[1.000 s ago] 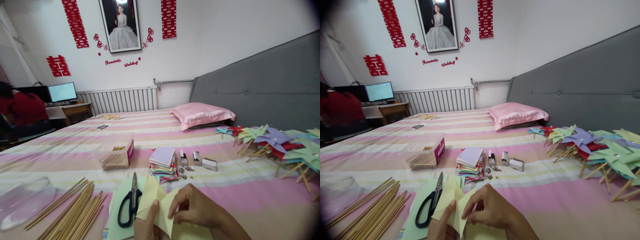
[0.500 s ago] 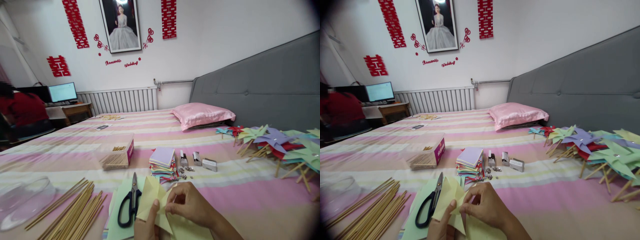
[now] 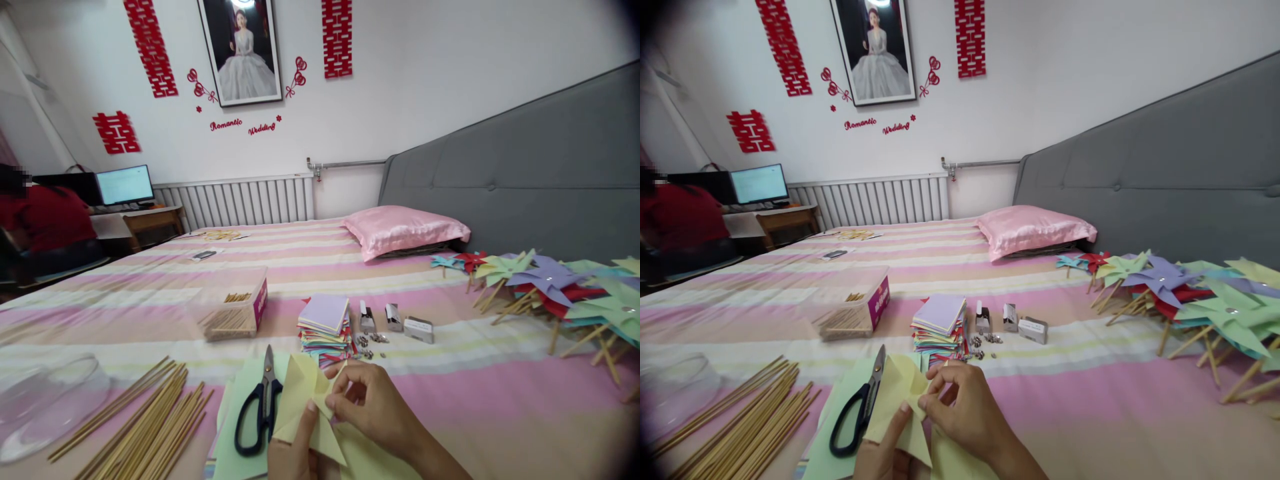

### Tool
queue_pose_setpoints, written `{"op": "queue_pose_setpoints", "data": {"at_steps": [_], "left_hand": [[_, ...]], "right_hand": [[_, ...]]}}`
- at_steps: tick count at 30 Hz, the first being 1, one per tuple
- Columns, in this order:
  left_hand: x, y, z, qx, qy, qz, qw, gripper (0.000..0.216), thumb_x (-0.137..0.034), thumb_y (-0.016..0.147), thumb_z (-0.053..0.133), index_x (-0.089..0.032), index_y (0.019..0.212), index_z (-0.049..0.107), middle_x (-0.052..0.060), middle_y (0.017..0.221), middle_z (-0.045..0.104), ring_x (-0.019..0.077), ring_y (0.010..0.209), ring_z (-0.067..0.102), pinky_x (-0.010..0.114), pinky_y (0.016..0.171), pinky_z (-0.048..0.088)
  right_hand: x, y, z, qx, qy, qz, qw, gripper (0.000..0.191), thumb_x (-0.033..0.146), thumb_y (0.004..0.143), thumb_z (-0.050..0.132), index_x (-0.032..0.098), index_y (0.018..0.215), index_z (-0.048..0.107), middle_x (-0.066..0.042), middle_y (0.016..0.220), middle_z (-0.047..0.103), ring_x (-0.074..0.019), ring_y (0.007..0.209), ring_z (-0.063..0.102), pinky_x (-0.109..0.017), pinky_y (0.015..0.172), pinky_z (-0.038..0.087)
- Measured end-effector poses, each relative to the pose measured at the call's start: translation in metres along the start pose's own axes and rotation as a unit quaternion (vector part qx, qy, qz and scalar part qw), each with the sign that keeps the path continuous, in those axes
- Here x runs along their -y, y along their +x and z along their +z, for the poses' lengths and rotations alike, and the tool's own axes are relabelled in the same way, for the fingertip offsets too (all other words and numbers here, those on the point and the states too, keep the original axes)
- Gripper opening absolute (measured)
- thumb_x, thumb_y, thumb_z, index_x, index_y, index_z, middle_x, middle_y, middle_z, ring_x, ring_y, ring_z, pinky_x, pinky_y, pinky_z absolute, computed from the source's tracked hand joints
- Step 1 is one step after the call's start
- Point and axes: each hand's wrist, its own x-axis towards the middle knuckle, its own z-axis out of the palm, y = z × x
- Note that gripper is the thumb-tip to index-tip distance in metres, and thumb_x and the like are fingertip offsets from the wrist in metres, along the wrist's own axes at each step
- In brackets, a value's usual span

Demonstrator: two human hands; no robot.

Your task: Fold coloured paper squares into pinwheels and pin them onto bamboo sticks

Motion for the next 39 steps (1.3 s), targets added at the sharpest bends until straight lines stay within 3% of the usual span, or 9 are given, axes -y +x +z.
{"op": "queue_pose_setpoints", "data": {"at_steps": [5, 8, 15, 20, 27, 35, 39], "left_hand": [[0.0014, 0.0023, -0.0022, -0.002, 0.019, -0.001, 1.0, 0.03, -0.01, 0.069, 0.065, -0.009, 0.098, 0.062, 0.012, 0.079, 0.075, 0.0265, 0.076, 0.069, 0.032, 0.063, 0.056], [0.0023, 0.0029, -0.0022, -0.008, 0.016, -0.008, 1.0, 0.022, -0.011, 0.066, 0.068, -0.008, 0.087, 0.064, 0.013, 0.077, 0.075, 0.0276, 0.075, 0.069, 0.034, 0.063, 0.056], [0.0073, 0.006, -0.0068, 0.018, 0.039, 0.004, 0.999, 0.025, -0.023, 0.058, 0.076, -0.009, 0.077, 0.068, 0.013, 0.076, 0.074, 0.0266, 0.069, 0.069, 0.031, 0.058, 0.054], [0.0072, 0.0054, -0.0077, 0.003, 0.055, 0.01, 0.998, 0.027, -0.023, 0.055, 0.077, -0.01, 0.076, 0.068, 0.012, 0.072, 0.074, 0.0273, 0.068, 0.069, 0.031, 0.056, 0.054], [0.0078, 0.0064, -0.0068, -0.003, 0.032, 0.005, 0.999, 0.041, -0.021, 0.054, 0.078, -0.008, 0.091, 0.066, 0.012, 0.073, 0.075, 0.0264, 0.067, 0.069, 0.031, 0.057, 0.054], [0.0083, 0.0064, -0.007, 0.009, 0.018, 0.006, 1.0, 0.041, -0.02, 0.058, 0.076, -0.008, 0.095, 0.066, 0.013, 0.08, 0.074, 0.0288, 0.078, 0.068, 0.034, 0.065, 0.055], [0.0083, 0.0053, -0.0066, 0.009, 0.029, 0.003, 1.0, 0.042, -0.022, 0.057, 0.076, -0.009, 0.095, 0.066, 0.013, 0.079, 0.075, 0.0285, 0.074, 0.069, 0.034, 0.063, 0.055]], "right_hand": [[0.0017, -0.0008, 0.0029, 0.005, 0.009, 0.029, 1.0, 0.012, 0.023, 0.071, 0.059, 0.014, 0.064, 0.059, -0.004, 0.065, 0.066, -0.0178, 0.056, 0.066, -0.023, 0.053, 0.05], [0.0012, -0.002, 0.004, 0.002, 0.024, 0.037, 0.999, 0.013, 0.024, 0.072, 0.058, 0.014, 0.064, 0.057, -0.003, 0.056, 0.065, -0.0195, 0.055, 0.067, -0.023, 0.051, 0.05], [0.0039, -0.0023, 0.004, -0.003, 0.038, 0.044, 0.998, 0.014, 0.024, 0.07, 0.059, 0.015, 0.061, 0.053, -0.001, 0.051, 0.06, -0.019, 0.051, 0.066, -0.021, 0.047, 0.047], [0.0075, -0.0027, 0.0045, -0.004, 0.04, 0.049, 0.998, 0.018, 0.025, 0.07, 0.06, 0.016, 0.06, 0.048, 0.0, 0.051, 0.059, -0.0186, 0.05, 0.066, -0.019, 0.045, 0.044], [0.0084, -0.0022, 0.0061, -0.001, 0.038, 0.058, 0.998, 0.021, 0.032, 0.069, 0.062, 0.014, 0.059, 0.056, -0.003, 0.049, 0.062, -0.0197, 0.05, 0.066, -0.021, 0.046, 0.045], [0.0082, -0.0034, 0.0086, -0.013, 0.047, 0.058, 0.997, 0.019, 0.029, 0.071, 0.06, 0.016, 0.059, 0.051, -0.001, 0.048, 0.06, -0.0179, 0.048, 0.064, -0.021, 0.045, 0.045], [0.0078, -0.0033, 0.0085, -0.018, 0.04, 0.053, 0.998, 0.019, 0.028, 0.071, 0.058, 0.016, 0.059, 0.049, 0.0, 0.048, 0.059, -0.0175, 0.047, 0.064, -0.021, 0.046, 0.045]]}}
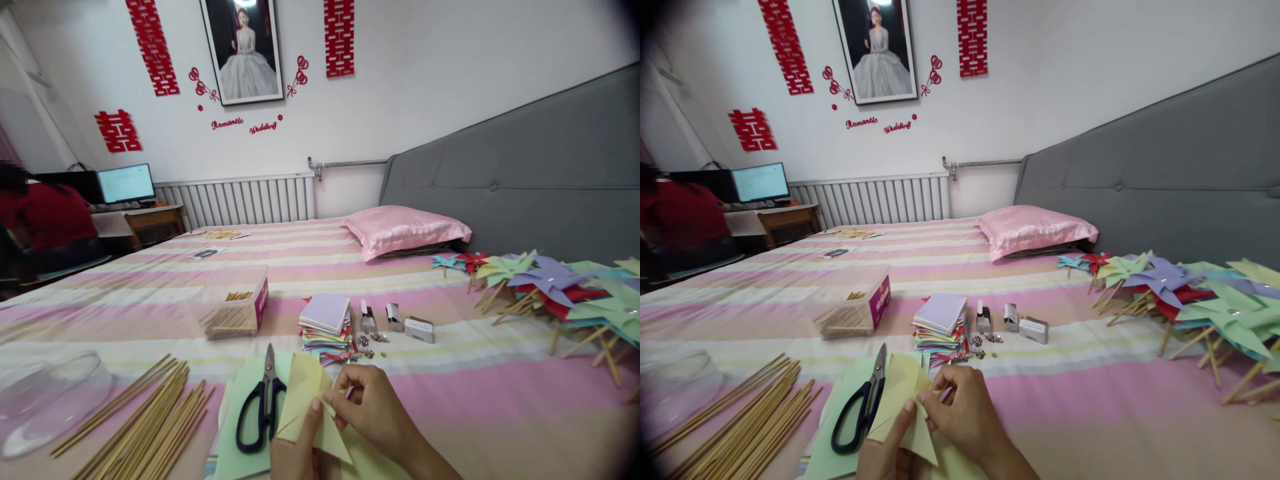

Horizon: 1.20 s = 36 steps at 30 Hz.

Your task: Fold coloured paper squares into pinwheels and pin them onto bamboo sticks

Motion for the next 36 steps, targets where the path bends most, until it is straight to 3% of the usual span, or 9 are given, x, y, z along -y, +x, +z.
{"op": "queue_pose_setpoints", "data": {"at_steps": [10, 22, 25, 30, 33, 36], "left_hand": [[-0.009, -0.009, 0.008, 0.017, 0.006, -0.009, 1.0, 0.025, -0.02, 0.056, 0.078, -0.006, 0.075, 0.069, 0.015, 0.073, 0.074, 0.0284, 0.067, 0.069, 0.034, 0.059, 0.055], [-0.01, -0.011, 0.009, 0.001, 0.019, -0.009, 1.0, 0.025, -0.02, 0.052, 0.08, -0.006, 0.07, 0.069, 0.013, 0.065, 0.074, 0.0291, 0.064, 0.069, 0.032, 0.056, 0.054], [-0.01, -0.009, 0.008, 0.007, -0.006, 0.003, 1.0, 0.031, -0.02, 0.052, 0.079, -0.008, 0.078, 0.069, 0.011, 0.07, 0.074, 0.0285, 0.07, 0.069, 0.031, 0.059, 0.054], [-0.014, -0.01, 0.008, -0.014, -0.04, -0.013, 0.999, 0.051, -0.017, 0.058, 0.075, -0.013, 0.106, 0.06, 0.008, 0.08, 0.075, 0.0275, 0.082, 0.068, 0.031, 0.066, 0.056], [-0.015, -0.012, 0.009, -0.018, -0.04, -0.011, 0.999, 0.049, -0.013, 0.059, 0.073, -0.013, 0.106, 0.06, 0.009, 0.077, 0.075, 0.0286, 0.082, 0.068, 0.032, 0.065, 0.057], [-0.015, -0.013, 0.01, -0.009, -0.041, -0.021, 0.999, 0.042, -0.015, 0.061, 0.073, -0.013, 0.102, 0.062, 0.009, 0.077, 0.075, 0.0295, 0.08, 0.069, 0.034, 0.063, 0.057]], "right_hand": [[-0.002, 0.001, 0.0, -0.008, -0.015, 0.004, 1.0, 0.02, 0.029, 0.071, 0.058, 0.017, 0.058, 0.047, 0.0, 0.047, 0.059, -0.0169, 0.047, 0.063, -0.02, 0.044, 0.043], [0.001, -0.001, 0.0, -0.006, -0.044, -0.006, 0.999, 0.019, 0.028, 0.072, 0.057, 0.017, 0.059, 0.048, 0.0, 0.047, 0.06, -0.0157, 0.047, 0.062, -0.02, 0.046, 0.043], [0.005, -0.003, 0.0, -0.009, -0.067, -0.021, 0.997, 0.021, 0.03, 0.07, 0.061, 0.017, 0.058, 0.048, 0.0, 0.05, 0.059, -0.0142, 0.048, 0.059, -0.02, 0.046, 0.041], [0.008, -0.006, 0.002, 0.0, 0.011, -0.047, 0.999, 0.029, 0.025, 0.066, 0.067, 0.019, 0.089, 0.049, 0.001, 0.067, 0.062, -0.0137, 0.059, 0.057, -0.02, 0.051, 0.042], [0.007, -0.005, 0.002, 0.014, 0.067, -0.05, 0.996, 0.046, 0.019, 0.066, 0.066, 0.02, 0.107, 0.044, -0.001, 0.077, 0.065, -0.0161, 0.068, 0.06, -0.025, 0.061, 0.046], [0.002, -0.003, 0.003, 0.037, 0.149, -0.033, 0.988, 0.052, 0.018, 0.067, 0.065, 0.021, 0.112, 0.038, 0.0, 0.077, 0.065, -0.0157, 0.065, 0.061, -0.025, 0.059, 0.047]]}}
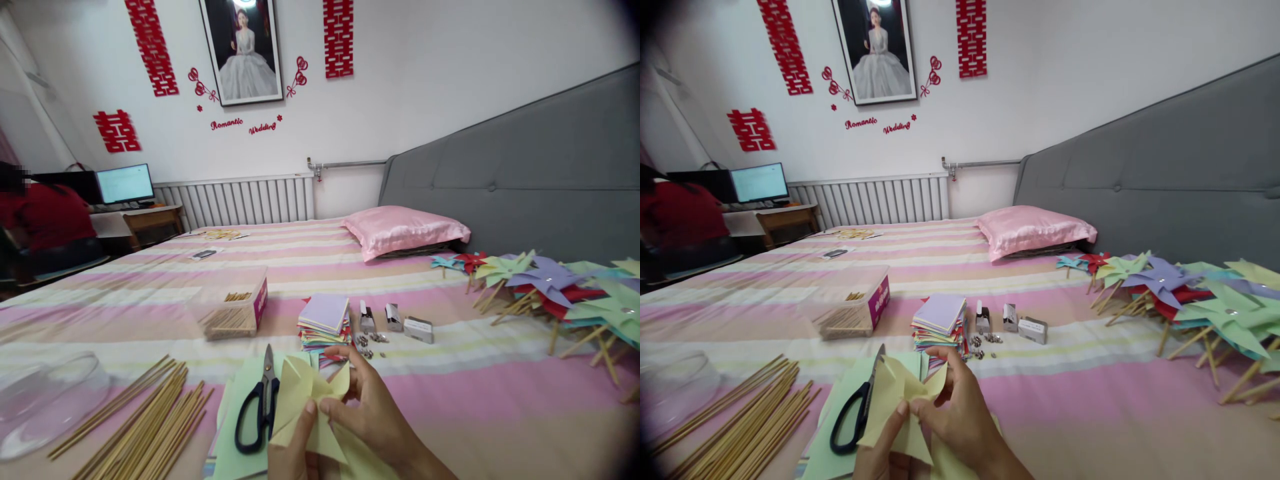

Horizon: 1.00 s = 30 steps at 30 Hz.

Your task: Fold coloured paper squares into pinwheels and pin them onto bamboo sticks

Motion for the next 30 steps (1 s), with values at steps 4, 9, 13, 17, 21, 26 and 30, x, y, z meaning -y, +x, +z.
{"op": "queue_pose_setpoints", "data": {"at_steps": [4, 9, 13, 17, 21, 26, 30], "left_hand": [[0.002, 0.0, 0.001, 0.012, -0.001, 0.013, 1.0, 0.037, -0.015, 0.059, 0.074, -0.013, 0.095, 0.064, 0.009, 0.077, 0.075, 0.0289, 0.076, 0.069, 0.034, 0.064, 0.056], [0.002, -0.001, 0.001, 0.06, 0.003, -0.018, 0.998, 0.032, -0.02, 0.055, 0.078, -0.01, 0.083, 0.067, 0.012, 0.072, 0.074, 0.0312, 0.073, 0.069, 0.038, 0.064, 0.055], [0.003, 0.0, -0.002, 0.078, -0.018, -0.046, 0.996, 0.037, -0.024, 0.053, 0.079, -0.01, 0.085, 0.067, 0.012, 0.068, 0.074, 0.032, 0.076, 0.069, 0.037, 0.067, 0.054], [0.003, 0.002, -0.004, 0.087, -0.04, -0.025, 0.995, 0.042, -0.029, 0.055, 0.078, -0.013, 0.092, 0.067, 0.011, 0.073, 0.074, 0.0299, 0.08, 0.068, 0.034, 0.07, 0.052], [0.005, 0.001, -0.003, 0.098, 0.02, -0.006, 0.995, 0.033, -0.032, 0.054, 0.078, -0.013, 0.08, 0.069, 0.01, 0.066, 0.073, 0.0281, 0.075, 0.068, 0.032, 0.067, 0.051], [0.011, 0.005, -0.008, 0.107, 0.148, 0.011, 0.983, 0.038, -0.041, 0.05, 0.079, -0.01, 0.07, 0.07, 0.01, 0.057, 0.07, 0.024, 0.057, 0.065, 0.03, 0.053, 0.048], [0.019, 0.011, -0.015, 0.084, 0.217, 0.046, 0.972, 0.044, -0.048, 0.046, 0.078, -0.01, 0.065, 0.069, 0.01, 0.053, 0.068, 0.02, 0.05, 0.06, 0.027, 0.048, 0.044]], "right_hand": [[-0.006, 0.002, 0.0, 0.011, 0.067, 0.01, 0.998, 0.052, 0.02, 0.067, 0.067, 0.021, 0.11, 0.038, 0.0, 0.075, 0.064, -0.0145, 0.061, 0.06, -0.023, 0.054, 0.046], [-0.008, 0.004, -0.001, 0.009, 0.098, 0.022, 0.995, 0.056, 0.023, 0.064, 0.071, 0.019, 0.11, 0.039, 0.004, 0.067, 0.061, -0.011, 0.055, 0.056, -0.02, 0.05, 0.044], [-0.012, 0.008, -0.016, 0.007, 0.132, 0.086, 0.988, 0.07, 0.029, 0.059, 0.074, 0.02, 0.117, 0.036, 0.002, 0.071, 0.062, -0.0131, 0.059, 0.058, -0.02, 0.05, 0.043], [-0.018, 0.012, -0.038, 0.021, 0.128, 0.138, 0.982, 0.076, 0.026, 0.055, 0.075, 0.019, 0.12, 0.037, 0.002, 0.07, 0.061, -0.0145, 0.061, 0.059, -0.022, 0.052, 0.044], [-0.018, 0.011, -0.047, 0.066, 0.132, 0.161, 0.976, 0.074, 0.023, 0.054, 0.075, 0.02, 0.119, 0.038, -0.002, 0.08, 0.064, -0.0175, 0.068, 0.061, -0.025, 0.057, 0.045], [-0.01, 0.006, -0.043, 0.115, 0.125, 0.145, 0.975, 0.07, 0.018, 0.056, 0.074, 0.02, 0.118, 0.041, -0.001, 0.079, 0.064, -0.0151, 0.066, 0.059, -0.025, 0.061, 0.044], [-0.004, 0.003, -0.041, 0.121, 0.091, 0.126, 0.98, 0.067, 0.015, 0.058, 0.073, 0.02, 0.118, 0.043, 0.005, 0.067, 0.056, -0.0087, 0.055, 0.049, -0.019, 0.053, 0.038]]}}
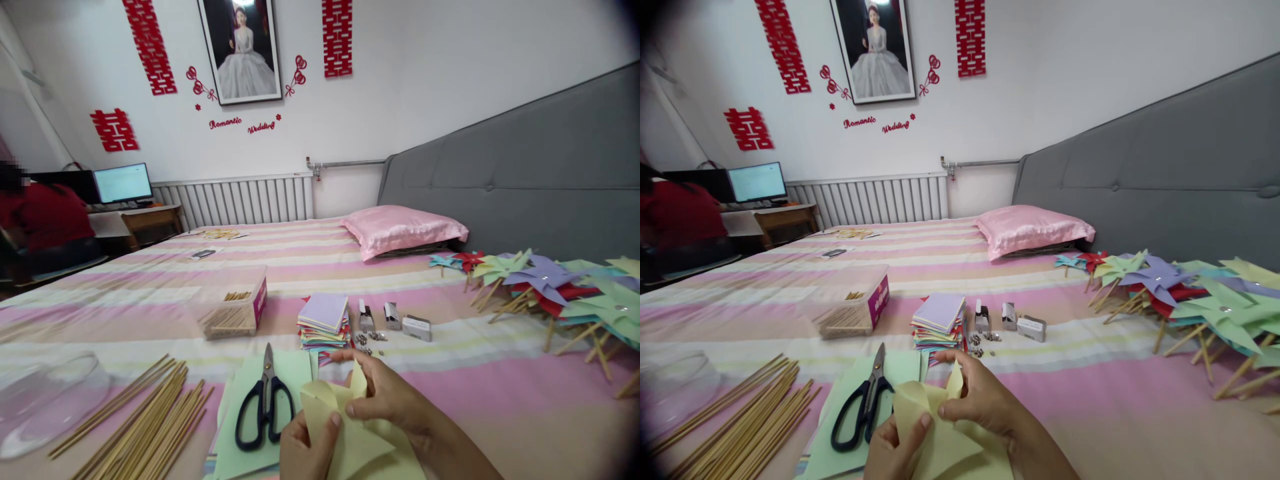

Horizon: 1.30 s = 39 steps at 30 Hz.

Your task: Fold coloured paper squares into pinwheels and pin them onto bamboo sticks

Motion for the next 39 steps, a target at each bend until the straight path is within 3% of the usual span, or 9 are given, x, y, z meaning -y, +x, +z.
{"op": "queue_pose_setpoints", "data": {"at_steps": [4, 14, 25, 33, 39], "left_hand": [[0.006, 0.003, 0.0, -0.009, 0.013, 0.01, 1.0, 0.043, -0.047, 0.044, 0.079, -0.009, 0.062, 0.069, 0.009, 0.05, 0.067, 0.0199, 0.047, 0.06, 0.026, 0.046, 0.044], [0.002, 0.001, 0.004, -0.02, -0.07, -0.019, 0.997, 0.033, -0.034, 0.044, 0.083, -0.011, 0.062, 0.068, 0.008, 0.048, 0.067, 0.0206, 0.046, 0.062, 0.028, 0.048, 0.048], [0.003, 0.005, 0.0, -0.038, -0.097, -0.025, 0.994, 0.034, -0.031, 0.043, 0.083, -0.011, 0.066, 0.066, 0.006, 0.047, 0.066, 0.0229, 0.049, 0.064, 0.029, 0.048, 0.049], [0.002, 0.004, 0.001, -0.028, -0.089, -0.03, 0.995, 0.038, -0.036, 0.041, 0.083, -0.01, 0.062, 0.066, 0.009, 0.05, 0.068, 0.0249, 0.051, 0.065, 0.033, 0.052, 0.051], [-0.002, 0.003, 0.001, -0.029, -0.102, -0.034, 0.994, 0.036, -0.032, 0.042, 0.084, -0.01, 0.063, 0.066, 0.009, 0.05, 0.069, 0.027, 0.055, 0.067, 0.033, 0.053, 0.052]], "right_hand": [[0.003, -0.001, 0.003, 0.014, -0.007, -0.018, 1.0, 0.064, 0.01, 0.06, 0.069, 0.02, 0.119, 0.044, 0.007, 0.063, 0.05, -0.0068, 0.053, 0.045, -0.016, 0.05, 0.034], [-0.006, 0.006, 0.0, 0.012, -0.029, -0.065, 0.997, 0.065, 0.016, 0.062, 0.073, 0.018, 0.12, 0.043, 0.001, 0.075, 0.062, -0.0111, 0.065, 0.057, -0.021, 0.06, 0.041], [-0.002, 0.009, 0.003, -0.087, -0.049, -0.082, 0.992, 0.053, 0.03, 0.061, 0.075, 0.012, 0.106, 0.055, 0.01, 0.052, 0.04, -0.0055, 0.048, 0.041, -0.019, 0.05, 0.033], [-0.001, 0.01, 0.005, -0.132, -0.047, -0.093, 0.986, 0.048, 0.032, 0.06, 0.075, 0.011, 0.1, 0.059, 0.009, 0.048, 0.045, -0.0052, 0.046, 0.04, -0.019, 0.048, 0.032], [0.002, 0.012, 0.002, -0.214, -0.035, -0.119, 0.969, 0.049, 0.04, 0.059, 0.075, 0.012, 0.097, 0.061, -0.002, 0.059, 0.064, -0.0134, 0.054, 0.056, -0.022, 0.05, 0.037]]}}
